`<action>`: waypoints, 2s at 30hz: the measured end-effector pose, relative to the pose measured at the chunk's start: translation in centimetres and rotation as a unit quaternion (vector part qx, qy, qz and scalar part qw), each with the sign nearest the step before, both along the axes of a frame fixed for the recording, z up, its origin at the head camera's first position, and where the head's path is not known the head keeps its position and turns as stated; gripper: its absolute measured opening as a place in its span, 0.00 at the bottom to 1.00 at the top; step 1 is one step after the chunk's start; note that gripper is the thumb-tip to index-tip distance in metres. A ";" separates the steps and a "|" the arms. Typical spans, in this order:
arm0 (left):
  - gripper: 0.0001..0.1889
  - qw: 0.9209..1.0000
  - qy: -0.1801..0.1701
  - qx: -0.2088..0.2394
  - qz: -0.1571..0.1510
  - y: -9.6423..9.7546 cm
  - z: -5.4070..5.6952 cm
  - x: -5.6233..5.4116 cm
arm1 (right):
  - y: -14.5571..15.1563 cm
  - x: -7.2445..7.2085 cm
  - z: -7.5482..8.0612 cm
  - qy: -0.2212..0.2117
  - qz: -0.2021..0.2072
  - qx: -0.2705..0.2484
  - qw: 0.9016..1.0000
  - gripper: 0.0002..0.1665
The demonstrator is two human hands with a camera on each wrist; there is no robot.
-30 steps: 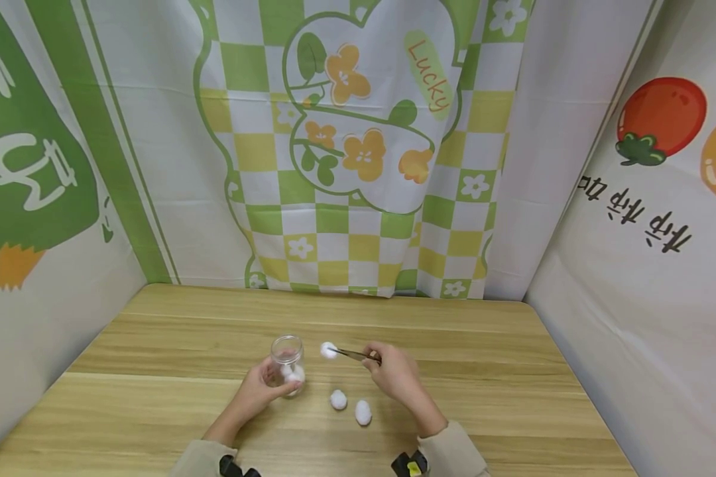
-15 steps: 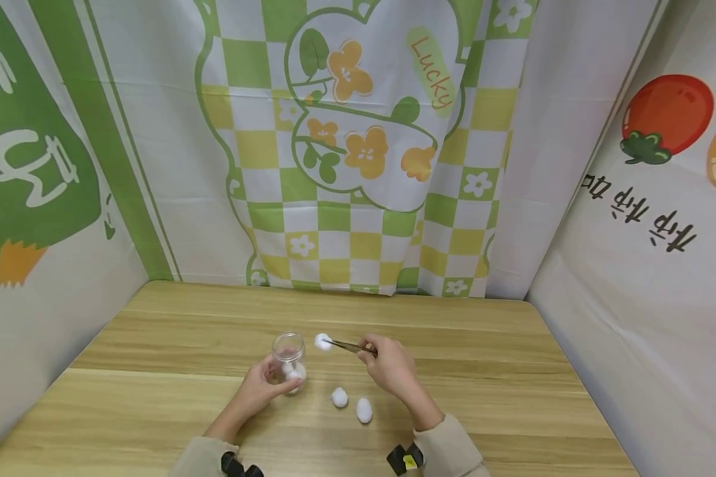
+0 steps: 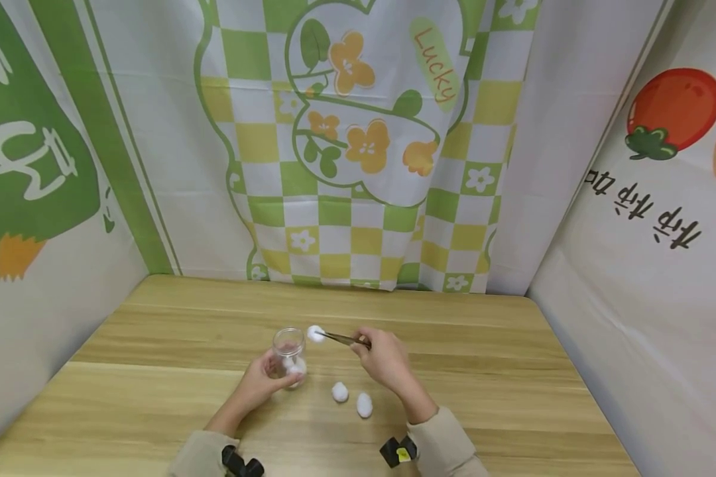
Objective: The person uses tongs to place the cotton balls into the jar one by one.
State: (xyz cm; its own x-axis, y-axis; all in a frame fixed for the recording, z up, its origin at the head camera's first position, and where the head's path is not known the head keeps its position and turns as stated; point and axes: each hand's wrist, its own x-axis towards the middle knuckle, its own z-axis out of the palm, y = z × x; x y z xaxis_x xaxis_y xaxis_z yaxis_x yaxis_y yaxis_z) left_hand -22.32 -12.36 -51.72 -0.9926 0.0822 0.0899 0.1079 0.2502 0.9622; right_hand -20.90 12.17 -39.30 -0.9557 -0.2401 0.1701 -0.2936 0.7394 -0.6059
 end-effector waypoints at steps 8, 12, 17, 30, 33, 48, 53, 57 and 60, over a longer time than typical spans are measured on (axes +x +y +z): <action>0.32 1.000 0.007 -0.005 -0.008 -0.1 0.2 0.0 | -0.3 -0.1 0.2 0.000 -0.002 0.001 1.000 0.04; 0.32 1.000 0.006 -0.004 -0.003 0.0 0.0 0.0 | -0.6 -0.1 0.4 0.001 -0.003 0.001 1.000 0.03; 0.30 1.000 0.012 -0.004 -0.009 0.0 0.1 -0.1 | -0.9 -0.1 0.5 0.005 0.004 0.000 1.000 0.02; 0.30 1.000 0.002 -0.005 -0.005 -0.1 0.0 -0.1 | -1.5 -0.1 0.2 0.014 0.022 -0.011 1.000 0.03; 0.30 1.000 0.000 -0.004 -0.002 -0.1 0.0 -0.1 | -1.7 -0.1 0.1 0.019 0.024 -0.010 0.999 0.02; 0.30 1.000 -0.003 -0.006 0.007 0.0 0.0 0.0 | -2.5 0.0 0.2 0.019 0.024 -0.013 0.999 0.02; 0.29 1.000 -0.002 -0.003 0.001 -0.1 0.0 0.0 | -2.8 0.1 0.2 0.018 0.031 -0.011 0.999 0.03; 0.29 1.000 -0.001 -0.001 -0.006 -0.1 0.0 0.0 | -2.9 0.0 0.1 0.024 0.035 -0.014 0.999 0.02; 0.29 1.000 -0.002 0.000 -0.008 -0.1 0.0 0.0 | -3.0 0.0 0.0 0.030 0.037 -0.014 0.999 0.02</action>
State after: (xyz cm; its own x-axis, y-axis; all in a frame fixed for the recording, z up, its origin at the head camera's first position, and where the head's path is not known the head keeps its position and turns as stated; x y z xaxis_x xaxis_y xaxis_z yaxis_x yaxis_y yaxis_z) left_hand -22.31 -12.48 -51.68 -0.9914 0.0976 0.0867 0.1086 0.2477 0.9627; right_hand -20.90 9.20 -39.27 -0.9231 -0.3046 0.2348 -0.3840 0.6971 -0.6054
